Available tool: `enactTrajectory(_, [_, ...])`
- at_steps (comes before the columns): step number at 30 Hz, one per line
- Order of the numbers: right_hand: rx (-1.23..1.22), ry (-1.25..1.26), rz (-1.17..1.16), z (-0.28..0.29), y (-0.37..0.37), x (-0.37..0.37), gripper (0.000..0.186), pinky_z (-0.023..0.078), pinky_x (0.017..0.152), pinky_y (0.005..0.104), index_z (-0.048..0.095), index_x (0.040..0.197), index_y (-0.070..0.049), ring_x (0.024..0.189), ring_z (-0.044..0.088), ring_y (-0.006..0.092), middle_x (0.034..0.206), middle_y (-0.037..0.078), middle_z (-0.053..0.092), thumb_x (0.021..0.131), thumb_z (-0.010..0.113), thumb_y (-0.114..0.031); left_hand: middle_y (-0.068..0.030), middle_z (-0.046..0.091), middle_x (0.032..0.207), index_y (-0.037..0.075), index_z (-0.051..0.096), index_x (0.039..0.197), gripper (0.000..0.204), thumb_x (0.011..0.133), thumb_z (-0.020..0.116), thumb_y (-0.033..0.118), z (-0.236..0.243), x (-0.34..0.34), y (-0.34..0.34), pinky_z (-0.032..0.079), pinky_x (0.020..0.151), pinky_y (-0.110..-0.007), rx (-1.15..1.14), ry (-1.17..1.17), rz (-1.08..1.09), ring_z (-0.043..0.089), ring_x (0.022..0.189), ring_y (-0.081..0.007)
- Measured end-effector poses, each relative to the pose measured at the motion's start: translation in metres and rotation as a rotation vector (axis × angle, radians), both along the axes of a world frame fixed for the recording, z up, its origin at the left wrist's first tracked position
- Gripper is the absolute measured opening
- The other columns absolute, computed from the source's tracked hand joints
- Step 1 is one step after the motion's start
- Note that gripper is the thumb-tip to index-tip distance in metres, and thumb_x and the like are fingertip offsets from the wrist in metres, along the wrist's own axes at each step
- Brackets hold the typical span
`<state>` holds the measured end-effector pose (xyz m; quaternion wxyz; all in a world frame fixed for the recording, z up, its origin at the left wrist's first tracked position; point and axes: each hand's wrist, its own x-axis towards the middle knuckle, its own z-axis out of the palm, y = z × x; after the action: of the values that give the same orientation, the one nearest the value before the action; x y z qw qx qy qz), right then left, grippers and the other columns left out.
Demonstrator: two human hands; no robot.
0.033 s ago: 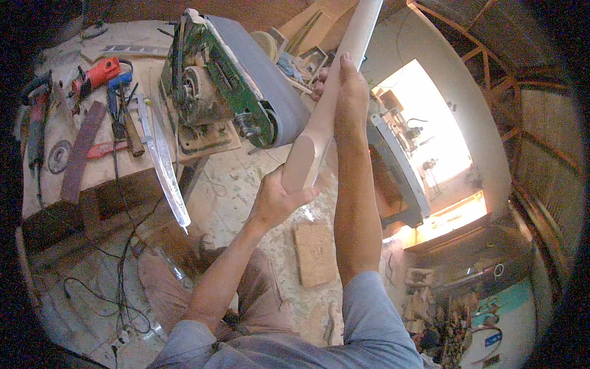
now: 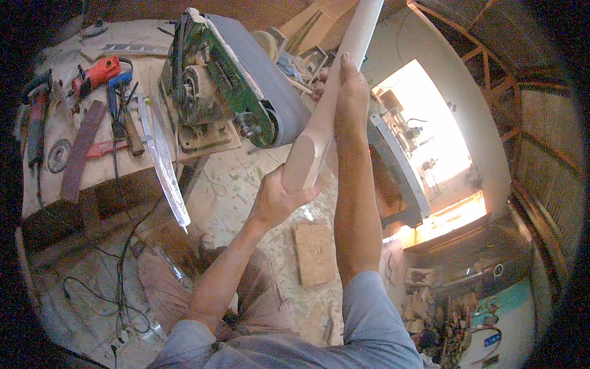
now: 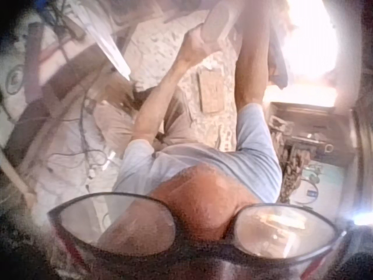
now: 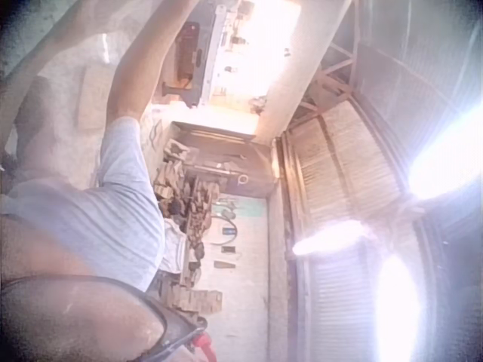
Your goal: The person sands the neck of an electric guitar body by hand and with a belt sander, then marks the connection point between the neck and the body using a pencil.
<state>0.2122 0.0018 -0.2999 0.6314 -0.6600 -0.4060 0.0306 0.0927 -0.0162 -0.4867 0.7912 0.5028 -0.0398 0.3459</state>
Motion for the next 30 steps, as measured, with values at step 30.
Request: enactTrajectory(30, [-0.129,-0.055,-0.194,-0.004,0.012,-0.011,0.047,0.05,0.055,0.0299,0.057,0.105,-0.005,0.063,0.058,0.0129,0.08,0.004,0.057,0.099,0.057,-0.052,-0.0016,0.061,0.08,0.003,0.06,0.104,0.038,0.084,0.077,0.03,-0.006,0.003,-0.007,0.043,0.052,-0.024,-0.231,-0.147,-0.32,0.061,0.066,-0.0094])
